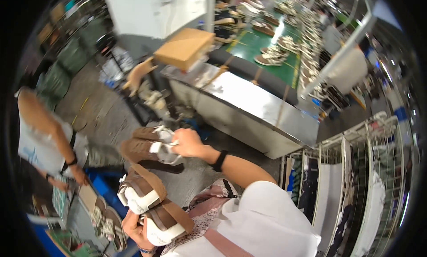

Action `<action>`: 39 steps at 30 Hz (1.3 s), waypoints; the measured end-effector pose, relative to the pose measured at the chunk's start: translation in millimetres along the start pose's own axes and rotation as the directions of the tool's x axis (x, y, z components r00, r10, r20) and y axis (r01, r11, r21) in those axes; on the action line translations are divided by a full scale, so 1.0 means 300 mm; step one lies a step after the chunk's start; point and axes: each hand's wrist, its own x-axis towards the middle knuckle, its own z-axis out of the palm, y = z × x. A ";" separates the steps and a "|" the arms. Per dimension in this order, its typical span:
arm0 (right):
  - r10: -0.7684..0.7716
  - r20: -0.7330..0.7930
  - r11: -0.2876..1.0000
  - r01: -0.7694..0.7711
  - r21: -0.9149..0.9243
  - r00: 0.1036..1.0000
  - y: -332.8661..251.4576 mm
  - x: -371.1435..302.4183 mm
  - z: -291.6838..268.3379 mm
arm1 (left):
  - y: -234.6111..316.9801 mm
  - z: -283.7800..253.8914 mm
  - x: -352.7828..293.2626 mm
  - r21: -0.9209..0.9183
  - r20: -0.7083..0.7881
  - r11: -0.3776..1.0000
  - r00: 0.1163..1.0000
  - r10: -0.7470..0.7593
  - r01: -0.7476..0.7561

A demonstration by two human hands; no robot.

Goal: Manually processing shoes by fitting them onto lasts and operating assembly machines at various factory stations.

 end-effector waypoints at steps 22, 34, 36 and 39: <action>0.757 -0.566 0.432 -0.900 0.057 0.327 1.513 -0.544 -0.797 | 0.072 1.837 1.368 -0.636 0.479 0.550 0.836 -0.267 0.541; 0.664 -0.685 0.406 -0.914 -0.008 0.301 1.468 -0.399 -1.182 | -0.243 2.729 2.162 -0.603 0.681 -0.061 0.474 -0.558 0.795; 0.534 -0.741 0.411 -0.891 -0.192 0.406 1.418 -0.297 -1.407 | -0.335 2.857 2.226 -0.596 0.640 -0.102 0.394 -0.660 0.796; 0.445 -0.742 0.378 -0.856 -0.352 0.501 1.401 -0.103 -1.735 | -0.364 2.984 2.253 -0.538 0.614 -0.096 0.311 -0.725 0.838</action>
